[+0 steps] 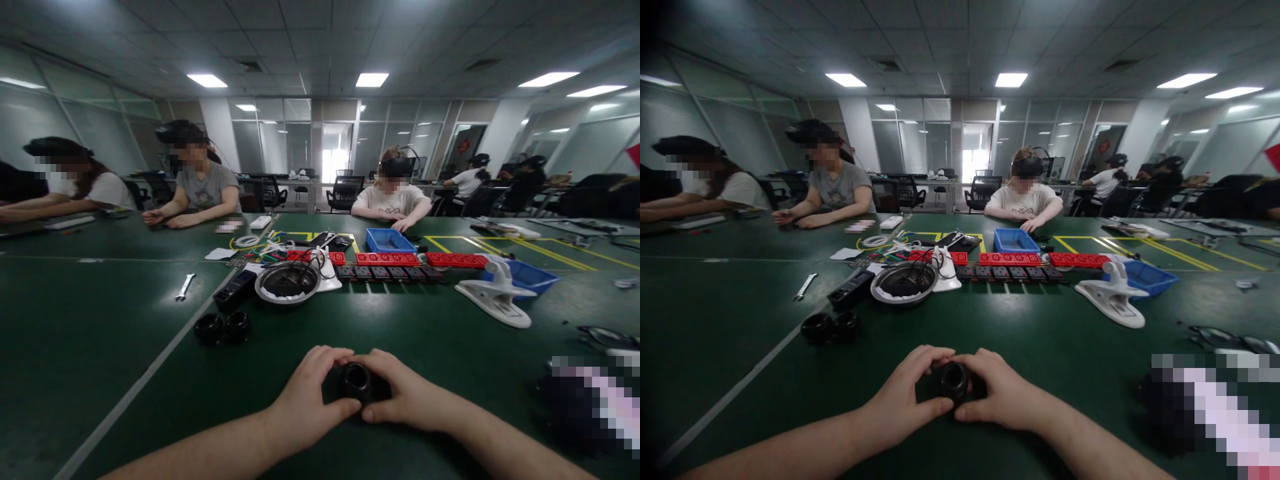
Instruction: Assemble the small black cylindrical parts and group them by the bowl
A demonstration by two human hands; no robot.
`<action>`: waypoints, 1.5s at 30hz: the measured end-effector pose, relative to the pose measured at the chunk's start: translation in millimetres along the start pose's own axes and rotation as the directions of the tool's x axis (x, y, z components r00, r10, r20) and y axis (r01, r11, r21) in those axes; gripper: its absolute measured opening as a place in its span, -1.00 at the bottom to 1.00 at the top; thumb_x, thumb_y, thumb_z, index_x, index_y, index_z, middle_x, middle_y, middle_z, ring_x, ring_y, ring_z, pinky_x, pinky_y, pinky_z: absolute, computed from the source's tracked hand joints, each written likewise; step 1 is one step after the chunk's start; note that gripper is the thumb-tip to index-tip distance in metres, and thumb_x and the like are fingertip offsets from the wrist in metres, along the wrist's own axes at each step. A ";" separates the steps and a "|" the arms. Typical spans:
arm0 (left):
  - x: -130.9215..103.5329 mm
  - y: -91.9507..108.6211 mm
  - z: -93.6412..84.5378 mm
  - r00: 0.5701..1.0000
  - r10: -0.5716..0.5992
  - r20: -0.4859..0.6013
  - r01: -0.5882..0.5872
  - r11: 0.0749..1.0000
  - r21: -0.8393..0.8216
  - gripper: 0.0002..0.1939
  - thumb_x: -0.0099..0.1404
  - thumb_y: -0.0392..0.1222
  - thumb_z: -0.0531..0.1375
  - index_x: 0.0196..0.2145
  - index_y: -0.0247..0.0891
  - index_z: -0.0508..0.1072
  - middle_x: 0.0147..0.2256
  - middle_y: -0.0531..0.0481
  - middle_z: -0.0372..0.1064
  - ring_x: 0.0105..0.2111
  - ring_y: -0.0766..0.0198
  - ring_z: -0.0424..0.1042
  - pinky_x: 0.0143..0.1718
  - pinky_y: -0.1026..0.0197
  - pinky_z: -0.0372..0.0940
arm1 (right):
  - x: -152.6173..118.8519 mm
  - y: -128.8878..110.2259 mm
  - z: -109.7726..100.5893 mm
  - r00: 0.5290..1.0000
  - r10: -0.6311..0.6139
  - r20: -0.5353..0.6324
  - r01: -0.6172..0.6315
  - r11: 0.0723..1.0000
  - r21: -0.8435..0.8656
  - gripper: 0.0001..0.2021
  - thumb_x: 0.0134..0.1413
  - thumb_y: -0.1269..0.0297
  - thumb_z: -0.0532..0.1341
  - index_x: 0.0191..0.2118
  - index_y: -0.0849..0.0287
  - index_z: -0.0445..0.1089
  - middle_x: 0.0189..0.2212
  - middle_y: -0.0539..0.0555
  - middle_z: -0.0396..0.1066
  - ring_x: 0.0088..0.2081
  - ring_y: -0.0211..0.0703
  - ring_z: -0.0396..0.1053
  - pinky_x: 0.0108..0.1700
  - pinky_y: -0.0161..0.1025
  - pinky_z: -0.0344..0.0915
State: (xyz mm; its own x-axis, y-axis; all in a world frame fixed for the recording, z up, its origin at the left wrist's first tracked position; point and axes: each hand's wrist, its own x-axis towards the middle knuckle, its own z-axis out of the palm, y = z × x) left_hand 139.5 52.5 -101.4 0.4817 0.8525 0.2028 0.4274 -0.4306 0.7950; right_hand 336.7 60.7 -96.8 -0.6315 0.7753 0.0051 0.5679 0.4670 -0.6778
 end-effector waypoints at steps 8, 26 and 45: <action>-0.4 -0.2 -0.3 0.999 0.039 -0.013 -0.039 0.999 0.024 -0.60 -0.05 -0.24 0.30 -0.20 -0.18 0.35 -0.25 0.02 0.26 -0.19 0.19 0.22 -0.17 0.19 0.14 | 4.4 0.2 2.3 0.997 0.068 -0.024 -0.068 0.997 -0.028 -0.74 -0.25 0.25 0.32 -0.36 0.19 0.31 -0.43 -0.02 0.26 -0.36 -0.21 0.20 -0.33 -0.31 0.13; -4.4 3.9 3.5 0.992 0.087 -0.090 -0.080 0.994 0.072 -0.57 -0.01 -0.28 0.25 -0.13 -0.17 0.33 -0.20 -0.01 0.27 -0.16 0.19 0.23 -0.14 0.17 0.16 | -0.7 -9.2 -2.5 0.999 0.041 -0.001 -0.040 0.969 0.242 -0.65 -0.22 0.42 0.23 -0.19 0.25 0.32 -0.28 0.04 0.34 -0.26 -0.14 0.29 -0.21 -0.23 0.21; -6.4 9.2 29.2 0.938 -0.030 -0.345 0.085 0.986 0.146 -0.60 0.00 -0.31 0.24 -0.15 -0.27 0.34 -0.16 -0.09 0.29 -0.11 0.16 0.25 -0.07 0.17 0.12 | 3.2 -27.5 47.0 0.842 0.235 -0.487 -0.251 0.967 0.031 -0.43 -0.28 0.38 0.24 -0.02 0.23 0.15 -0.10 0.19 0.28 -0.08 0.05 0.21 -0.06 -0.09 0.08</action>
State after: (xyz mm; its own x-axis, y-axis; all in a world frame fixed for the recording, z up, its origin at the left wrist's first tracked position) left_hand 162.7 34.4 -112.1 0.1753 0.9150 0.3633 0.5740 -0.3948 0.7174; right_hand 294.3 30.4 -112.8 -0.1415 0.9689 0.2030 0.6916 0.2435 -0.6800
